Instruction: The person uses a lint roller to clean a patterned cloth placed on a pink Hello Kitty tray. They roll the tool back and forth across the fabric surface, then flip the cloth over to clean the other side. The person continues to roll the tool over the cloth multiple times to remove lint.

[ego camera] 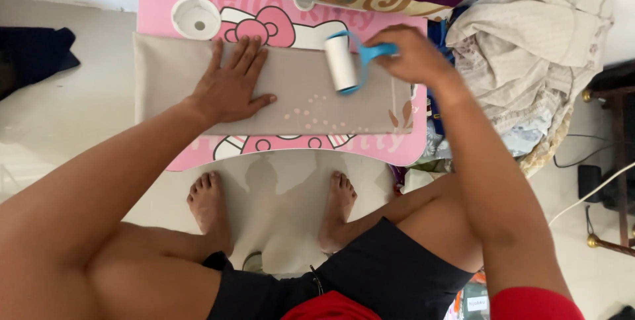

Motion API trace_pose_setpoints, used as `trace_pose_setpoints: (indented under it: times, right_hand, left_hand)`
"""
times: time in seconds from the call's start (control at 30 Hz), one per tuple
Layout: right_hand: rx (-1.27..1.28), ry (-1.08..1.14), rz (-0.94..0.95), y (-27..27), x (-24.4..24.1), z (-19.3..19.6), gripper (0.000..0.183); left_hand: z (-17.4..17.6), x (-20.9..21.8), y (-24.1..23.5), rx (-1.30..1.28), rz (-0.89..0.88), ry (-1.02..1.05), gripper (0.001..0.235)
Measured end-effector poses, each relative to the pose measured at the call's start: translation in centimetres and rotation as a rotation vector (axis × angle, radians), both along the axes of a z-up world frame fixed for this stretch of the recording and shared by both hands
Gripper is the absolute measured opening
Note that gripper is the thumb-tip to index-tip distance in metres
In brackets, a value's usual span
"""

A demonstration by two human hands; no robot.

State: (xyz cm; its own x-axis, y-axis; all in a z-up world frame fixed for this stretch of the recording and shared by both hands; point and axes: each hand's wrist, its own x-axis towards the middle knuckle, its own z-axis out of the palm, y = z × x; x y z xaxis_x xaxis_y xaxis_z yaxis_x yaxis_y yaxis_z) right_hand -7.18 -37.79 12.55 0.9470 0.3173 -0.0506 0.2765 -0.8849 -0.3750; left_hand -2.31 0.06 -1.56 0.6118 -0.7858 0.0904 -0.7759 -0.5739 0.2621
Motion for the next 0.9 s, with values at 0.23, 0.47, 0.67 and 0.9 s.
trace_pose_setpoints:
  times: [0.23,0.47,0.67,0.9]
  right_hand:
    - [-0.05,-0.005,-0.189,-10.7,-2.9,-0.2,0.041]
    - [0.022,0.004,-0.319,-11.9,-5.5,0.4,0.04]
    - [0.091,-0.089,-0.013,-4.0,-6.2,2.8,0.036]
    - [0.043,0.04,0.185,0.6,-8.9,1.4,0.033]
  left_hand:
    - [0.2,0.3,-0.1,-0.037,-0.009,-0.105,0.096]
    - [0.6,0.7,-0.3,0.063,0.012,-0.016,0.098]
    - [0.0,1.2,-0.7,0.123,0.011,-0.052,0.1]
    - [0.5,1.4,-0.7,0.171,0.003,-0.037,0.101]
